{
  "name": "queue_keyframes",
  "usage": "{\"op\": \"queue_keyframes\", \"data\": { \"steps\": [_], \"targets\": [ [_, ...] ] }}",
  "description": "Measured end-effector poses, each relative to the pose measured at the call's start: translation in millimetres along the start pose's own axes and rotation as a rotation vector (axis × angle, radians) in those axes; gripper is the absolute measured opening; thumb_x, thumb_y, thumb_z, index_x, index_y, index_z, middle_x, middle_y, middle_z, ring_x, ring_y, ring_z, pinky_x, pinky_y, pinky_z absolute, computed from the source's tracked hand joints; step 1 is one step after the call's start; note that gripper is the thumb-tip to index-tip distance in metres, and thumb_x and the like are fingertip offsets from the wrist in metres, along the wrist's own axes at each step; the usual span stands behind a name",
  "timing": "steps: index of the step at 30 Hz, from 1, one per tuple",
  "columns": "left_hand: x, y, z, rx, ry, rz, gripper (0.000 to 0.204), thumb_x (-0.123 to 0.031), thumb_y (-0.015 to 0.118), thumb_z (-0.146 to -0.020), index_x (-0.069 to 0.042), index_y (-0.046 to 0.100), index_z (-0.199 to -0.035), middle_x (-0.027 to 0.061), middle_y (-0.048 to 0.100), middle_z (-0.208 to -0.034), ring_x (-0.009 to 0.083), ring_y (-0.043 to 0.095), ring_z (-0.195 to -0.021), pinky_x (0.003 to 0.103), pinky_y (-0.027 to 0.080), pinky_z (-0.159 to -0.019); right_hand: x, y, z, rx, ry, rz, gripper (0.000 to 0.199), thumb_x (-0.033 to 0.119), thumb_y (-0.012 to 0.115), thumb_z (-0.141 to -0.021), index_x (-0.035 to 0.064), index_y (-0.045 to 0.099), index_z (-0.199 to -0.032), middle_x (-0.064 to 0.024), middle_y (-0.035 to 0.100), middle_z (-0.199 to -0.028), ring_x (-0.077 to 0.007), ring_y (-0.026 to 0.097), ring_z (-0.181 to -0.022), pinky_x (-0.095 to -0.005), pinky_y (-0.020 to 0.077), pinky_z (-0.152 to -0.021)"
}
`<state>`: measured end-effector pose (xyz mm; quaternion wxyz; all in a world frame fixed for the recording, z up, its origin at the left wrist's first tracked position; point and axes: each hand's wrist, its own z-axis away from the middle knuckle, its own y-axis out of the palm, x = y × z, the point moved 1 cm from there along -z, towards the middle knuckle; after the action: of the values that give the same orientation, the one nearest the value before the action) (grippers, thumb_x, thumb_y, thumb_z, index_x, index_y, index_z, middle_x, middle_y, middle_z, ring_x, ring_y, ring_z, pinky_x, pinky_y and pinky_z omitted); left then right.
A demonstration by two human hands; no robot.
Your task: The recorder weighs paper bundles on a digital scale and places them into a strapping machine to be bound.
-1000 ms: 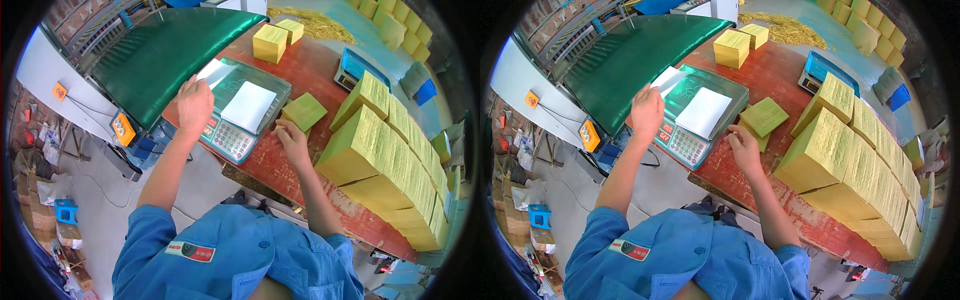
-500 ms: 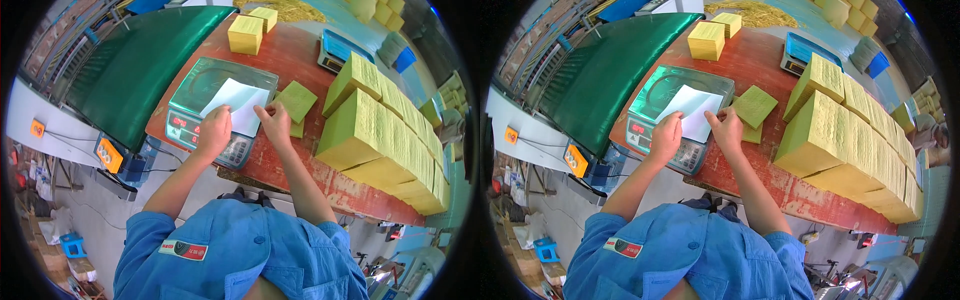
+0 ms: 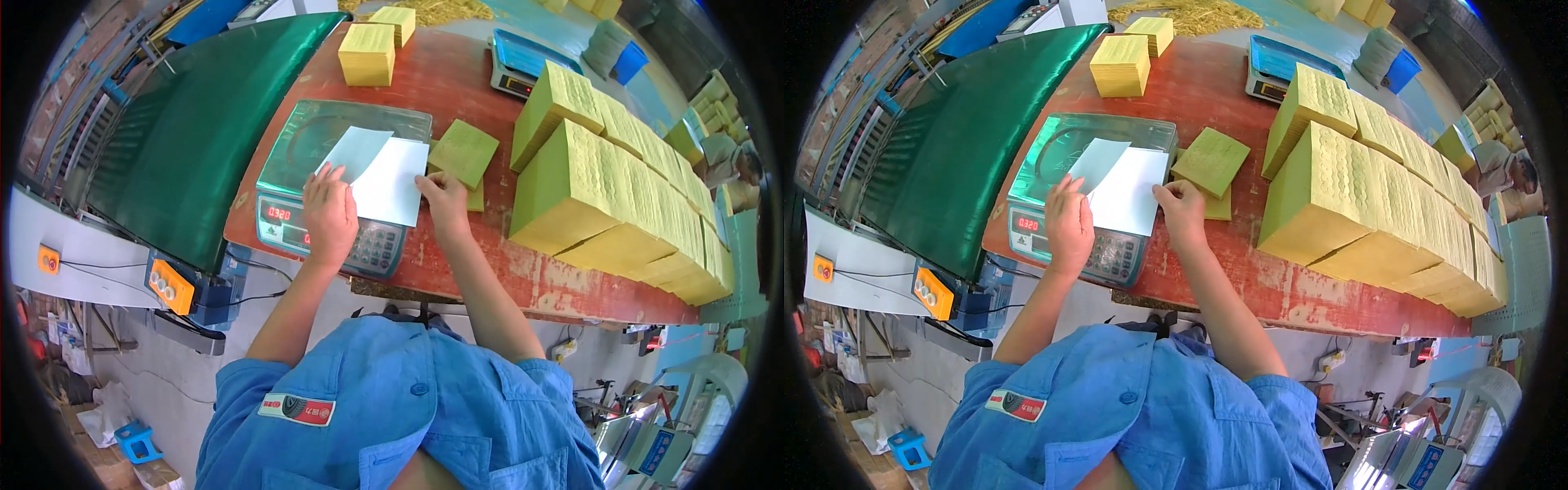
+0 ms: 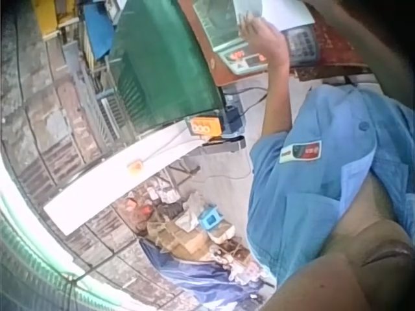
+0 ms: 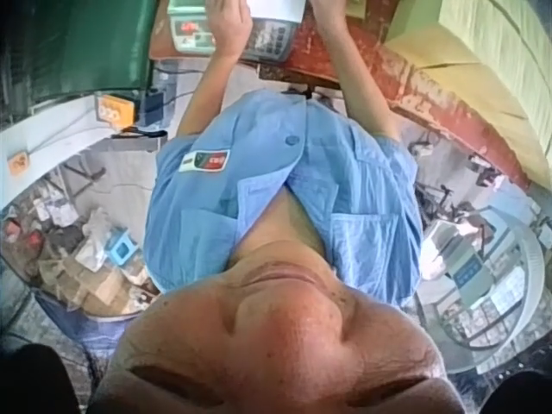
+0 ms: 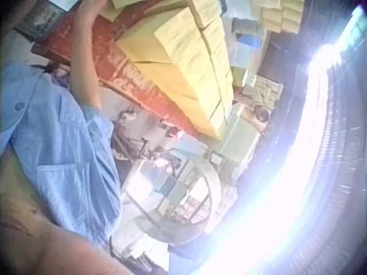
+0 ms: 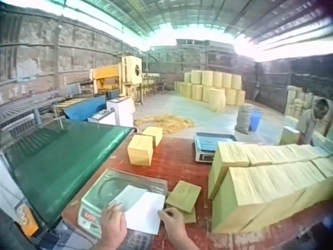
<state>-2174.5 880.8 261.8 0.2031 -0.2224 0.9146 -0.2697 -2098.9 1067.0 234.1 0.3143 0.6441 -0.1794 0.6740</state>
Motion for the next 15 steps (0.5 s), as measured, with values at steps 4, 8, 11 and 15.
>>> {"op": "queue_keyframes", "data": {
  "steps": [4, 8, 11, 15],
  "targets": [
    [2, 6, 2, 0.056, -0.013, -0.027, 0.004, -0.005, 0.058, -0.088, -0.003, 0.054, -0.088, 0.0143, 0.065, -0.111, 0.0327, 0.059, -0.113, 0.050, 0.041, -0.101, -1, -6, 2, -0.043, 0.034, -0.082, 0.019, 0.015, 0.070, -0.084, -0.0011, 0.060, -0.088, -0.0035, 0.060, -0.080, -0.0111, 0.052, -0.070, -0.0264, 0.0431, -0.064],
    [4, 7, 2, 0.063, 0.006, -0.050, 0.005, -0.006, 0.058, -0.087, -0.003, 0.056, -0.091, 0.0127, 0.066, -0.107, 0.0284, 0.061, -0.109, 0.047, 0.042, -0.100, 6, 3, 4, -0.007, 0.043, 0.165, 0.018, 0.014, 0.066, -0.087, -0.0027, 0.062, -0.090, -0.0049, 0.062, -0.082, -0.0106, 0.055, -0.071, -0.0266, 0.0443, -0.065],
    [9, 4, 1, 0.062, 0.001, -0.018, 0.006, -0.005, 0.058, -0.087, -0.002, 0.057, -0.092, 0.0128, 0.066, -0.104, 0.0289, 0.063, -0.105, 0.046, 0.043, -0.100, 0, 4, -1, -0.002, -0.104, 0.132, 0.020, 0.015, 0.065, -0.088, -0.0050, 0.063, -0.090, -0.0057, 0.064, -0.084, -0.0104, 0.057, -0.074, -0.0280, 0.0454, -0.065],
    [22, -15, -5, -0.012, -0.090, -0.052, 0.005, -0.004, 0.058, -0.087, -0.002, 0.057, -0.091, 0.0134, 0.067, -0.103, 0.0305, 0.063, -0.099, 0.043, 0.047, -0.092, 4, -2, -11, 0.024, -0.174, 0.146, 0.024, 0.016, 0.067, -0.086, -0.0073, 0.063, -0.086, -0.0081, 0.064, -0.078, -0.0125, 0.056, -0.071, -0.0308, 0.0460, -0.063]
  ]
}}
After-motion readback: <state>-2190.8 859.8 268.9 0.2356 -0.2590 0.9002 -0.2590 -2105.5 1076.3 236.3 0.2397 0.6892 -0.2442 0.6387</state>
